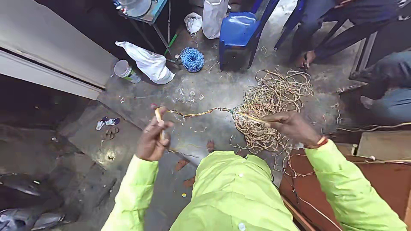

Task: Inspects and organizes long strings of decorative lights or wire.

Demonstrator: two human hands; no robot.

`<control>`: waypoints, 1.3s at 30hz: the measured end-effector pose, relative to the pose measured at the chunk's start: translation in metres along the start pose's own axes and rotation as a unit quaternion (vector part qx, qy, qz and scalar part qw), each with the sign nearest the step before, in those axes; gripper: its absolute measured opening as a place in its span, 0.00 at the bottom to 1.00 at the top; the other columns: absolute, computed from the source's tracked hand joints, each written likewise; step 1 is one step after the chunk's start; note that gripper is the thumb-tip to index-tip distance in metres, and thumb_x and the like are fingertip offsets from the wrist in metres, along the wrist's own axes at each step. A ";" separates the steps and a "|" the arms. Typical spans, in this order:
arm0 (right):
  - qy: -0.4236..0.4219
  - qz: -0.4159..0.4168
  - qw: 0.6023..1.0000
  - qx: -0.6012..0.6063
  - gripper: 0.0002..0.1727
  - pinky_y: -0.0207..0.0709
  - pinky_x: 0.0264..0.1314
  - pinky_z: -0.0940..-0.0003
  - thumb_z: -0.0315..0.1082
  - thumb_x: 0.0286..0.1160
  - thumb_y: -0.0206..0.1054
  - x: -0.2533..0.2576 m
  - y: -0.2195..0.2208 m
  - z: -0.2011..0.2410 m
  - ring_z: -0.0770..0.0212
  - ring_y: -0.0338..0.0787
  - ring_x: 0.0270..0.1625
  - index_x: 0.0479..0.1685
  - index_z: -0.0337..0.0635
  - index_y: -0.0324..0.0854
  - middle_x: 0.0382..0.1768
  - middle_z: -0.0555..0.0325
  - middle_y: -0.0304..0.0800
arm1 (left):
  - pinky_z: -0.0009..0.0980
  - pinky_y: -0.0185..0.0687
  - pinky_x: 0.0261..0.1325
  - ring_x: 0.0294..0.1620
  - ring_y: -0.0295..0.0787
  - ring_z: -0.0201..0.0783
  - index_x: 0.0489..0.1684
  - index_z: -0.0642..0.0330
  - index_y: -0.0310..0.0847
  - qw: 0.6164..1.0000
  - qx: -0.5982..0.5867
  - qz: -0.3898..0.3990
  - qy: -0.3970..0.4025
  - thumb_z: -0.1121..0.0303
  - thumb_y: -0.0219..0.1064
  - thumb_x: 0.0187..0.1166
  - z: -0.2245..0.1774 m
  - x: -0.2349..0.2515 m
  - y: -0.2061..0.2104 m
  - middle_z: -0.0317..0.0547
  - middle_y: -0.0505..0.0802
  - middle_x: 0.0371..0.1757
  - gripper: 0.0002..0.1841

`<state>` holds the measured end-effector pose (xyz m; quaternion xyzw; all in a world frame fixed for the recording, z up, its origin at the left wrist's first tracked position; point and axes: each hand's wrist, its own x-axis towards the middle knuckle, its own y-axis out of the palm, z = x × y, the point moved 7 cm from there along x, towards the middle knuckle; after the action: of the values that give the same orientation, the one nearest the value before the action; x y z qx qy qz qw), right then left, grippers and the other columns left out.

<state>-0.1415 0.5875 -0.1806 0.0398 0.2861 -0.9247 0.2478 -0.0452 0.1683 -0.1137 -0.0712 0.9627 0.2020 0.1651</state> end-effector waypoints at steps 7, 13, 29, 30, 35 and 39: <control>-0.118 0.036 0.990 -0.063 0.12 0.87 0.59 0.48 0.28 0.74 0.69 -0.038 0.070 0.023 0.55 0.95 0.50 0.49 0.48 0.96 0.46 0.55 0.97 | 0.23 0.81 0.16 0.25 0.90 0.32 0.88 0.57 0.63 0.985 0.139 0.094 -0.051 0.72 0.53 0.88 0.119 -0.015 0.092 0.48 0.92 0.66 0.27; -0.151 0.128 0.979 -0.051 0.12 0.85 0.53 0.51 0.30 0.77 0.69 -0.038 0.095 0.048 0.57 0.93 0.45 0.51 0.52 0.95 0.40 0.59 0.96 | 0.23 0.80 0.19 0.27 0.88 0.29 0.81 0.66 0.71 0.961 0.226 0.150 -0.062 0.76 0.53 0.86 0.162 -0.030 0.130 0.48 0.90 0.67 0.23; -0.208 0.084 0.968 0.111 0.33 0.83 0.29 0.70 0.52 0.59 0.85 0.038 0.092 0.124 0.70 0.85 0.23 0.57 0.41 0.78 0.27 0.62 0.88 | 0.23 0.83 0.33 0.26 0.84 0.21 0.42 0.58 0.93 0.797 0.557 0.223 0.068 0.64 0.70 0.80 0.035 0.007 0.105 0.32 0.92 0.28 0.09; -0.225 0.095 0.963 0.116 0.32 0.83 0.28 0.73 0.51 0.60 0.85 0.040 0.093 0.124 0.72 0.84 0.23 0.57 0.41 0.79 0.29 0.62 0.88 | 0.23 0.86 0.35 0.28 0.87 0.22 0.44 0.59 0.93 0.810 0.538 0.227 0.058 0.66 0.72 0.79 0.029 0.007 0.102 0.33 0.94 0.30 0.08; -0.289 0.136 0.947 0.038 0.13 0.70 0.25 0.75 0.47 0.74 0.75 0.046 0.097 0.128 0.76 0.76 0.21 0.37 0.46 0.89 0.20 0.69 0.82 | 0.17 0.74 0.18 0.15 0.77 0.21 0.50 0.64 0.92 0.914 0.382 0.136 0.013 0.71 0.71 0.80 0.020 0.011 0.078 0.39 0.94 0.30 0.09; -0.179 0.173 0.968 -0.025 0.14 0.75 0.26 0.63 0.46 0.82 0.67 0.055 0.068 0.098 0.69 0.79 0.21 0.35 0.49 0.91 0.20 0.67 0.83 | 0.19 0.69 0.13 0.11 0.73 0.22 0.58 0.58 0.89 0.942 0.330 -0.051 0.028 0.60 0.57 0.92 -0.007 0.022 0.019 0.38 0.95 0.36 0.16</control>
<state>-0.1500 0.4619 -0.1455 -0.0836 0.2485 -0.8525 0.4522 -0.0715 0.1810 -0.1078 -0.0673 0.9748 -0.1375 0.1620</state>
